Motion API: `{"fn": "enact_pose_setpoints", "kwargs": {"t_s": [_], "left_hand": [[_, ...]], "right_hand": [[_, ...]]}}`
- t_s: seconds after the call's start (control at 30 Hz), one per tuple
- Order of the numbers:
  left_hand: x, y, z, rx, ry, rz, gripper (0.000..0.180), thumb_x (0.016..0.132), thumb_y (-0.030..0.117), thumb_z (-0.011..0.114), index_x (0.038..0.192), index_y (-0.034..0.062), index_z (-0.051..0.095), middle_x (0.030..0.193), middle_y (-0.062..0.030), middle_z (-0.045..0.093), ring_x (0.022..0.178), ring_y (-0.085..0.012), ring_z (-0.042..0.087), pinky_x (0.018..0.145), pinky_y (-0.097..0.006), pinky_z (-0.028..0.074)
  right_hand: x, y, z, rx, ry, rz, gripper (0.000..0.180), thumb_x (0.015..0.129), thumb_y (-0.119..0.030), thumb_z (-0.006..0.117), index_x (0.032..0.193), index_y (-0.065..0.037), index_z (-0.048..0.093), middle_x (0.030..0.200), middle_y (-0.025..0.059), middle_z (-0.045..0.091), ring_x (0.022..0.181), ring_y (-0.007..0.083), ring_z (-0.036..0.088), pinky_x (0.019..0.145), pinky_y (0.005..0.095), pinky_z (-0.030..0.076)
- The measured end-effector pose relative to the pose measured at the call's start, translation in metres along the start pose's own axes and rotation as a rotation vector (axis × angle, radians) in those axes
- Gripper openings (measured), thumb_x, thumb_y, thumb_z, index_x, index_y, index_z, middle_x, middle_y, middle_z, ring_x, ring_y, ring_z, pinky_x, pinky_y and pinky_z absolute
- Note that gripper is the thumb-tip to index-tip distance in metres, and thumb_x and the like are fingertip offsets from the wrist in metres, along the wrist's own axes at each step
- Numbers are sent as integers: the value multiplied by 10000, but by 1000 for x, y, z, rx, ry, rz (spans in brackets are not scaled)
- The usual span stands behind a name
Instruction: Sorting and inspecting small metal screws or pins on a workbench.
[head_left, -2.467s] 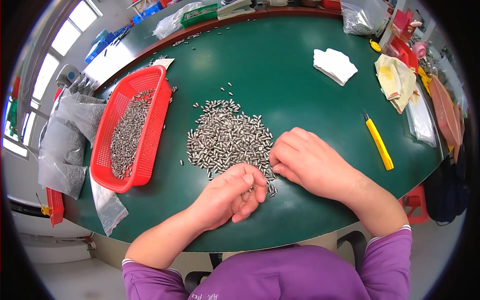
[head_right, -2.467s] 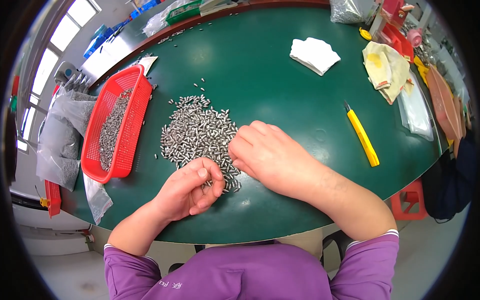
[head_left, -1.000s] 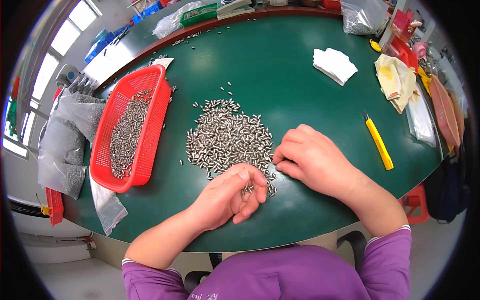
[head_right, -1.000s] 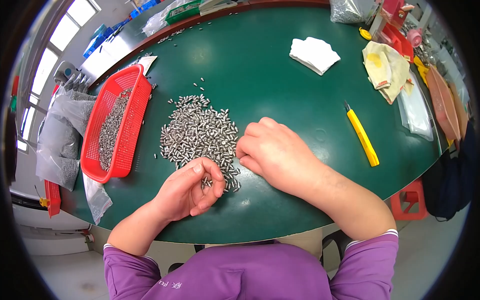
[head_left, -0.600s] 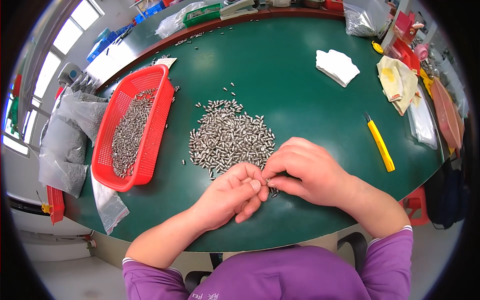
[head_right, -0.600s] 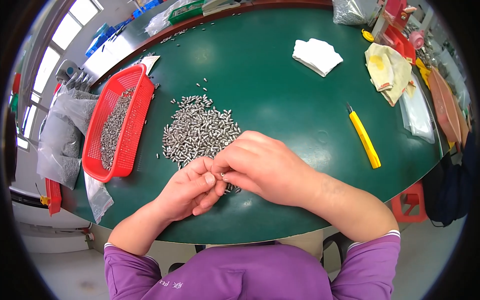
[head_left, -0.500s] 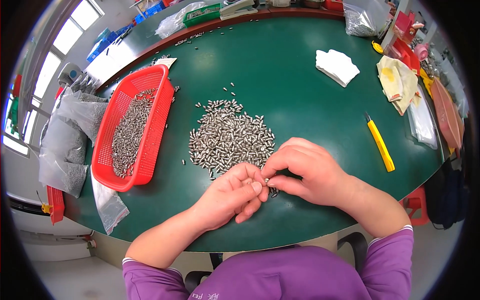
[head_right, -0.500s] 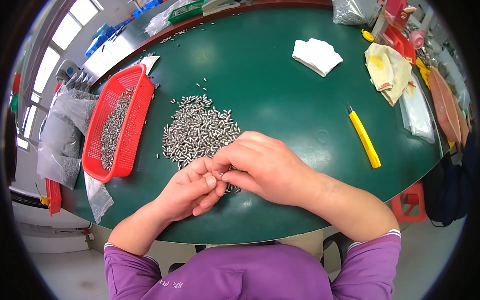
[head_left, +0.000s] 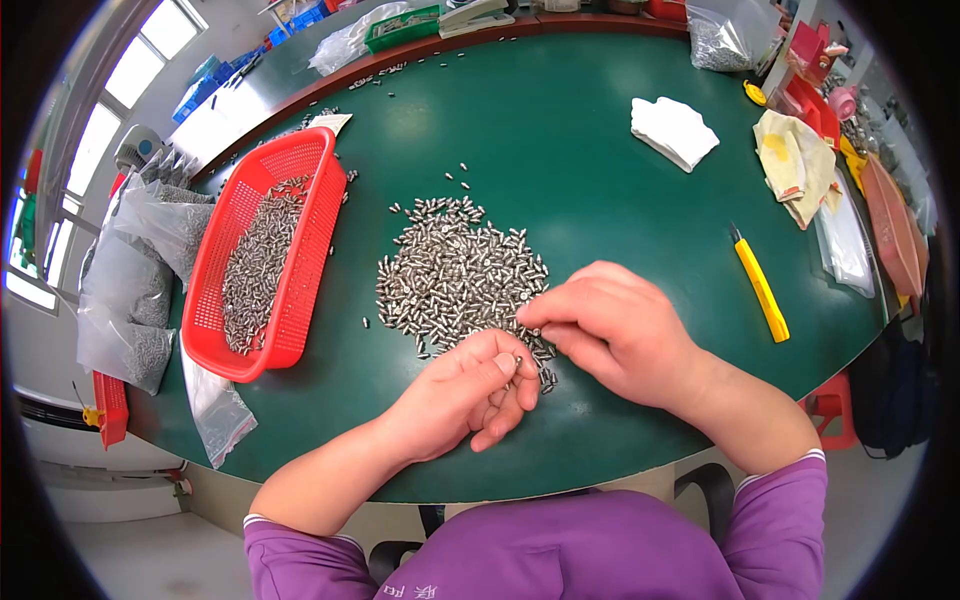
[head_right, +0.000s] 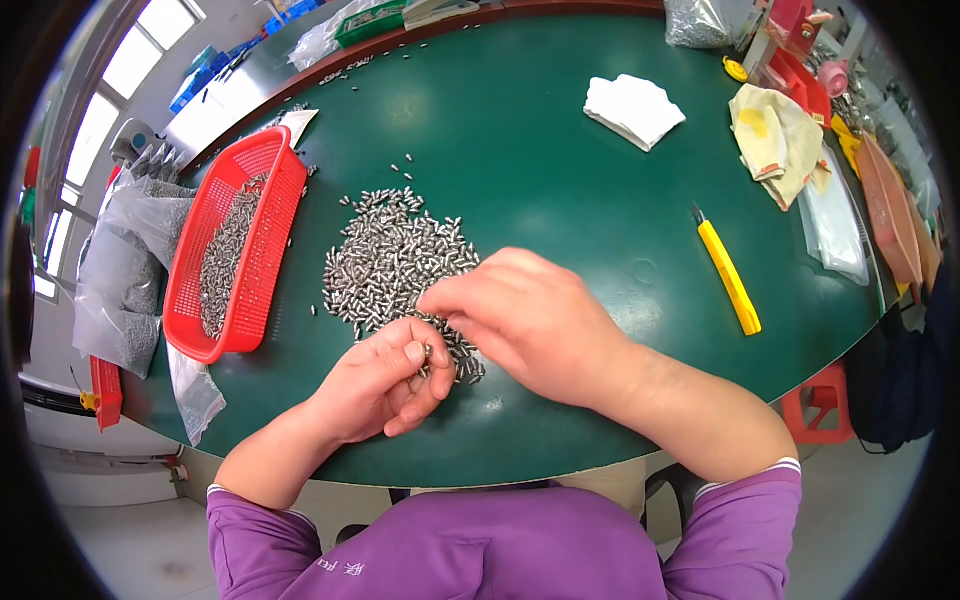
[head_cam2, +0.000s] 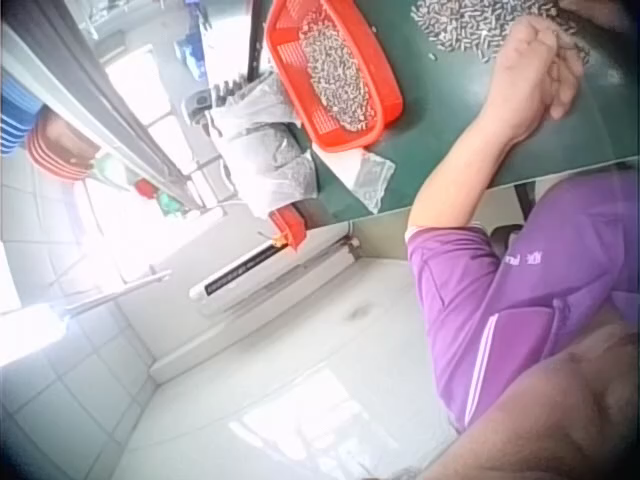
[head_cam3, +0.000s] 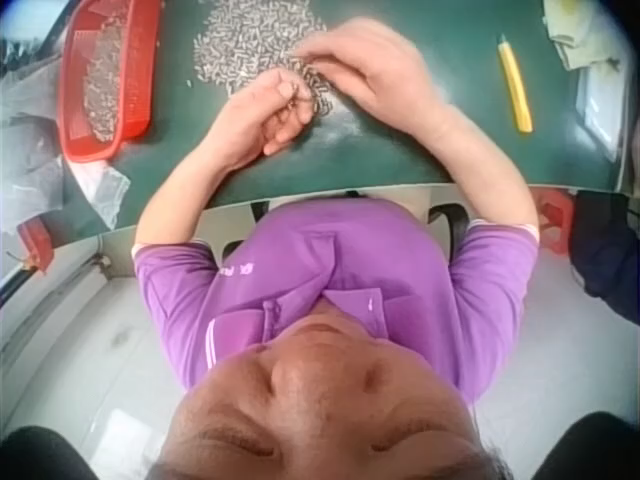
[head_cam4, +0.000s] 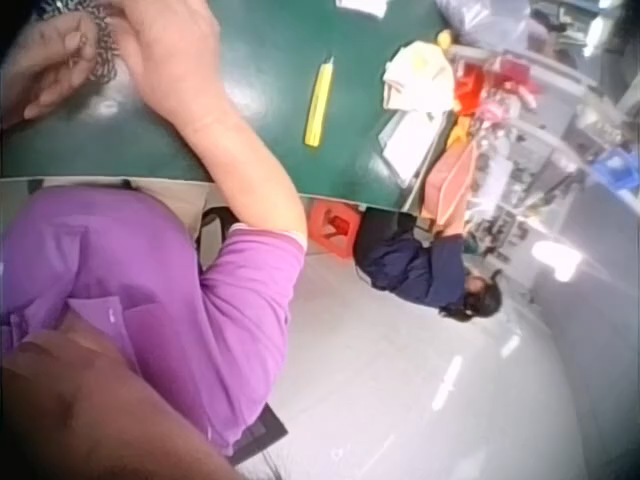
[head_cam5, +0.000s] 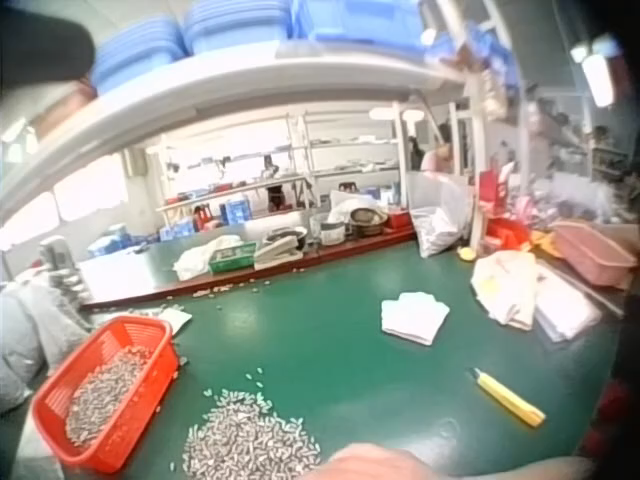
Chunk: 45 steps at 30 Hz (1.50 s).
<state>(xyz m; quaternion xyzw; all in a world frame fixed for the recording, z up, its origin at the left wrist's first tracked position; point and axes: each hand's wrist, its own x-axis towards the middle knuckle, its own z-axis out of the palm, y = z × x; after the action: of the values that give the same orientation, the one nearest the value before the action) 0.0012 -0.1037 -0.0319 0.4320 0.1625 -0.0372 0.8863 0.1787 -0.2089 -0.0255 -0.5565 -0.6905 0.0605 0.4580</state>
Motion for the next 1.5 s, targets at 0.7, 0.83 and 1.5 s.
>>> {"fn": "enact_pose_setpoints", "kwargs": {"t_s": [0.7,0.83,1.5], "left_hand": [[-1,0,0,3,0,54,309,976,288,305,1032,31,467,868,-97,519,581,-120,469,436,-227,370],[-1,0,-1,-13,-2,60,293,973,281,319,1028,33,466,865,-93,521,577,-118,472,431,-224,368],[0,-1,1,46,62,64,102,928,113,436,1005,46,428,843,-52,530,533,-73,465,424,-202,372]], "right_hand": [[-7,10,-4,-225,-223,238,117,704,-111,673,797,-105,603,797,27,517,791,227,494,697,344,436],[-3,9,-5,-231,-251,208,91,735,-121,640,804,-95,588,798,50,528,807,253,506,699,365,446],[1,-2,-1,44,-37,-76,271,666,-38,697,914,-121,625,813,-1,614,784,205,573,688,326,473]]}}
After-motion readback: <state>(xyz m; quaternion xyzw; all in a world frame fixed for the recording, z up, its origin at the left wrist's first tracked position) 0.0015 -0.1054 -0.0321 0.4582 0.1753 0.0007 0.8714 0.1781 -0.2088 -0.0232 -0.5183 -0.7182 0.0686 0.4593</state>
